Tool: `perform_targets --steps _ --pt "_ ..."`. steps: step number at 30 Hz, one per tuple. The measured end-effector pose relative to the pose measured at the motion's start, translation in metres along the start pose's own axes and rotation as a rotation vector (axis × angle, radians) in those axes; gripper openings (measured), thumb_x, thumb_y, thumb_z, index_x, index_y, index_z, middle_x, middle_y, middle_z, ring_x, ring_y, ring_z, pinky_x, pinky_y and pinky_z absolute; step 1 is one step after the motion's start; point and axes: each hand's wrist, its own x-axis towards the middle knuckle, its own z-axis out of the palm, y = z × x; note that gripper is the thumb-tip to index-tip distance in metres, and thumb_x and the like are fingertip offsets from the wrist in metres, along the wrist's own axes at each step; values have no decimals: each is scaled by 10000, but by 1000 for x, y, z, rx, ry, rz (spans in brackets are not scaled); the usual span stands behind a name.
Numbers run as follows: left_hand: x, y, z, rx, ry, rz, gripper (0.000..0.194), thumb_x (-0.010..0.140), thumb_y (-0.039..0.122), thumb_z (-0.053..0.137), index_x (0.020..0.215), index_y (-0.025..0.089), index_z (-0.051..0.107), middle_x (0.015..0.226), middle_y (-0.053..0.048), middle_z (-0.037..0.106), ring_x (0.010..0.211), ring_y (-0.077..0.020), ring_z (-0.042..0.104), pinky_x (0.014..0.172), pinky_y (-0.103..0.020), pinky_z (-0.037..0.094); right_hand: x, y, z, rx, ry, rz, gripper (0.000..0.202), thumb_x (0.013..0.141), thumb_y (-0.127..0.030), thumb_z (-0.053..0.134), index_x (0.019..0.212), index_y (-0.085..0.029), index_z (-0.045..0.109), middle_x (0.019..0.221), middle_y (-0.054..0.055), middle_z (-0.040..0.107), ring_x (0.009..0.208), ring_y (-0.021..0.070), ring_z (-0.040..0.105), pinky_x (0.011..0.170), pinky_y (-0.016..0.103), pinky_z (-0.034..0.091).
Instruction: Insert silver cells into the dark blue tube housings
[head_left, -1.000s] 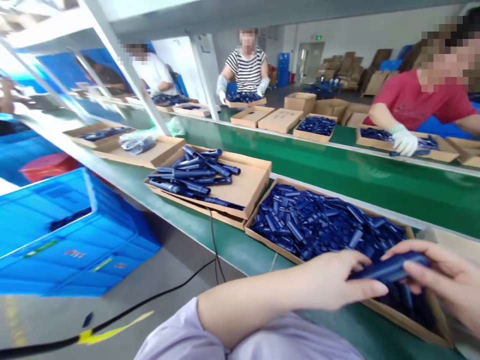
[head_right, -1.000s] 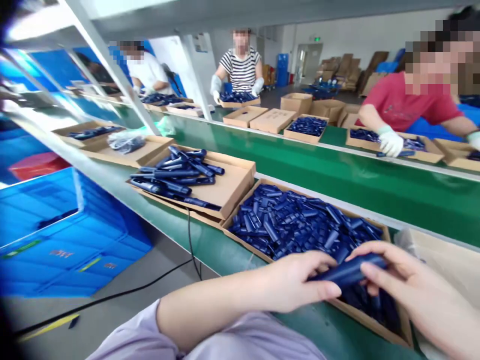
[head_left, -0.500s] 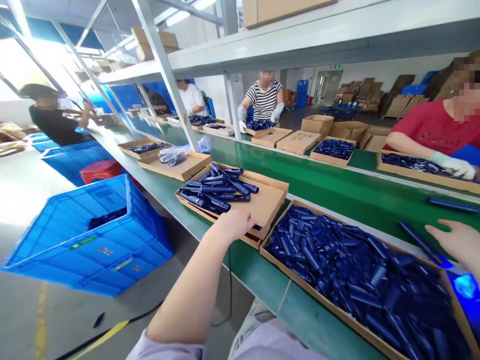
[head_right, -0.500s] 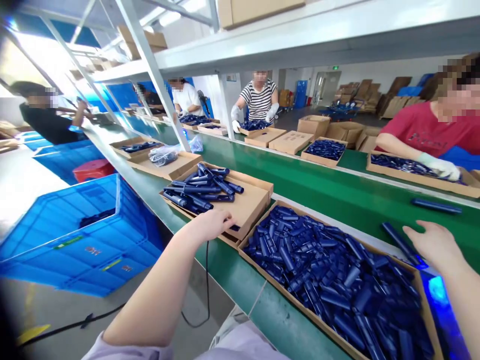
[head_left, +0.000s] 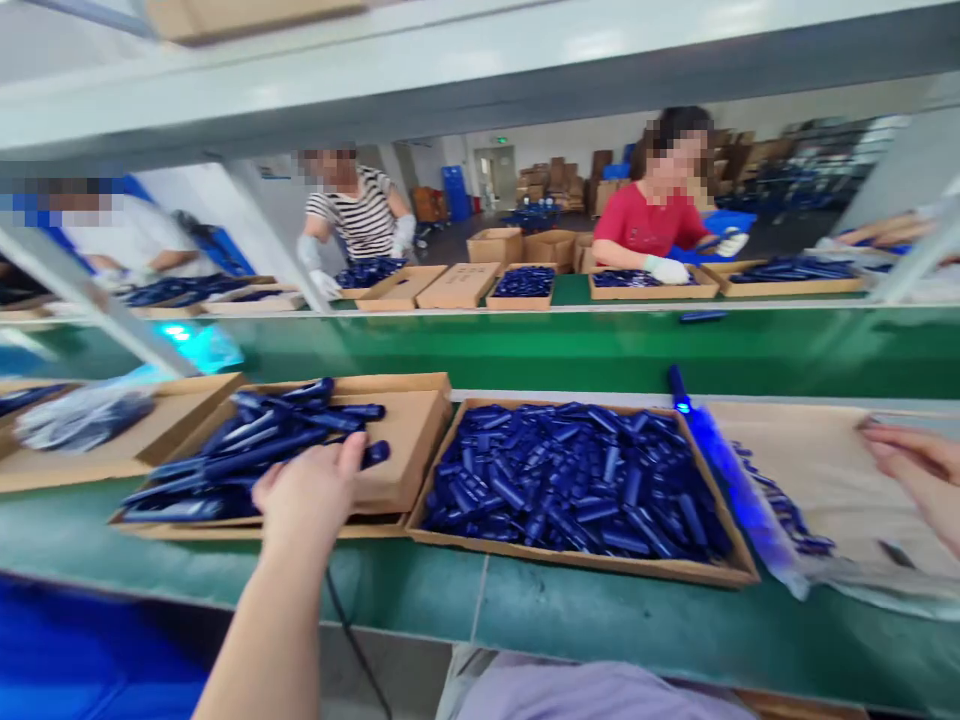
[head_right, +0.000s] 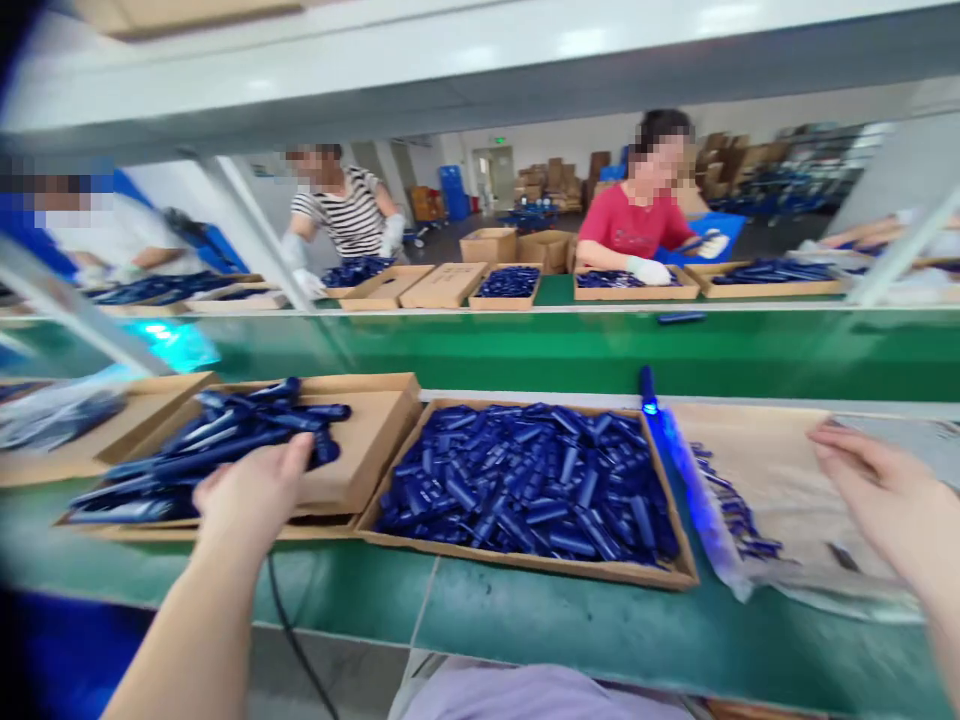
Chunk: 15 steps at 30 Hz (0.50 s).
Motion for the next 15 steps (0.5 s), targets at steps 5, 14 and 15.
perform_targets --steps 5,14,15 --pt "-58 100 -6 -42 187 451 579 948 457 178 794 128 629 864 -94 623 796 -159 519 718 -281 273 -93 -133 -14 356 -238 -443 330 1027 -431 454 1202 -206 620 1254 64 550 1135 217 546 1031 363 450" --pt "-144 209 34 -530 157 941 365 904 344 402 1156 139 568 1167 -106 597 1131 -206 552 993 -365 376 -135 -184 21 362 -282 -529 335 1019 -194 477 1344 -114 477 1183 113 557 1045 229 577 930 373 532" --pt "-143 209 37 -714 232 883 430 887 385 461 1235 140 526 1318 -116 510 1273 -215 463 1084 -371 339 -134 -180 21 382 -179 -491 311 1045 -232 445 1336 -126 482 1188 106 556 1055 224 572 934 365 526"
